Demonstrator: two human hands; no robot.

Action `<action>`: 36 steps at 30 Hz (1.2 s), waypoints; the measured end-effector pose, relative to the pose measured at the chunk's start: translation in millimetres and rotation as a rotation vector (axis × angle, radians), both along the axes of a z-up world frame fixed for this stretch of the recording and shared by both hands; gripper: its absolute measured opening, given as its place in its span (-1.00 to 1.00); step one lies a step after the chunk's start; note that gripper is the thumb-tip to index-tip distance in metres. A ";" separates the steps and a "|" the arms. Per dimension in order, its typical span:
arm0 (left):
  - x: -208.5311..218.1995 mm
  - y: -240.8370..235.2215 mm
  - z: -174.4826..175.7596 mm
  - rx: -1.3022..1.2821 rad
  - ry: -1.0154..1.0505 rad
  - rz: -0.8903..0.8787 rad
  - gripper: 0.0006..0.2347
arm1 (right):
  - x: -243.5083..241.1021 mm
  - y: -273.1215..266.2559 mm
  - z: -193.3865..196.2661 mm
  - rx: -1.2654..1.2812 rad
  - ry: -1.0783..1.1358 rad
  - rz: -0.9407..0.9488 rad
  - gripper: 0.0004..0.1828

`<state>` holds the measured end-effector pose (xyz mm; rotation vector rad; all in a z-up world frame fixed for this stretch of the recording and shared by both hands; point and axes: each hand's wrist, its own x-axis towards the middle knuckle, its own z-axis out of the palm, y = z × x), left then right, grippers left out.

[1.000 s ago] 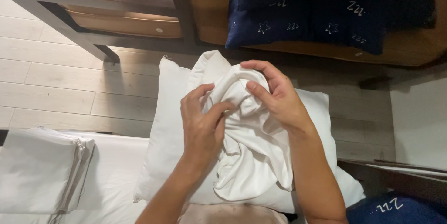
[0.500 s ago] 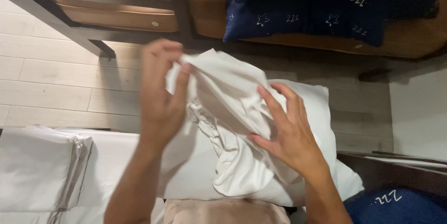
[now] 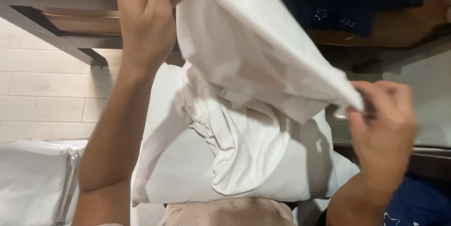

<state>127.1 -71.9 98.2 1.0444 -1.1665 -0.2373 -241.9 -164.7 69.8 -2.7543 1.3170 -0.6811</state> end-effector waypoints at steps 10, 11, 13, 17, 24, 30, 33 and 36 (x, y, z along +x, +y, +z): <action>-1.7 63.3 -56.5 0.281 -0.068 0.205 -0.86 | -16.0 48.9 -33.0 0.285 -0.303 0.241 -0.72; -2.4 75.0 -74.6 0.423 -0.065 0.282 -0.79 | -12.8 57.6 -45.2 0.453 -0.344 0.374 -0.65; -13.9 99.1 -101.4 0.467 -0.024 0.294 -0.84 | 16.2 82.8 -47.7 0.551 -0.265 0.430 -0.77; -28.3 133.1 -130.3 0.582 -0.160 0.190 -0.76 | 51.0 111.1 -40.8 0.451 -0.143 0.828 -0.87; -50.9 123.6 -116.0 0.860 -0.290 0.065 -0.55 | 65.7 125.4 -54.5 0.460 -0.112 0.891 -0.60; -44.5 112.5 -120.3 0.702 -0.393 0.185 -0.73 | 77.7 134.2 -79.0 0.366 -0.038 0.930 -0.39; -32.9 115.6 -110.8 0.593 -0.390 0.255 -0.66 | 68.5 118.1 -80.9 0.326 -0.127 0.905 -0.73; -15.2 120.0 -103.1 0.476 -0.372 0.457 -0.73 | 35.1 65.0 -97.2 0.367 -0.023 0.741 -0.78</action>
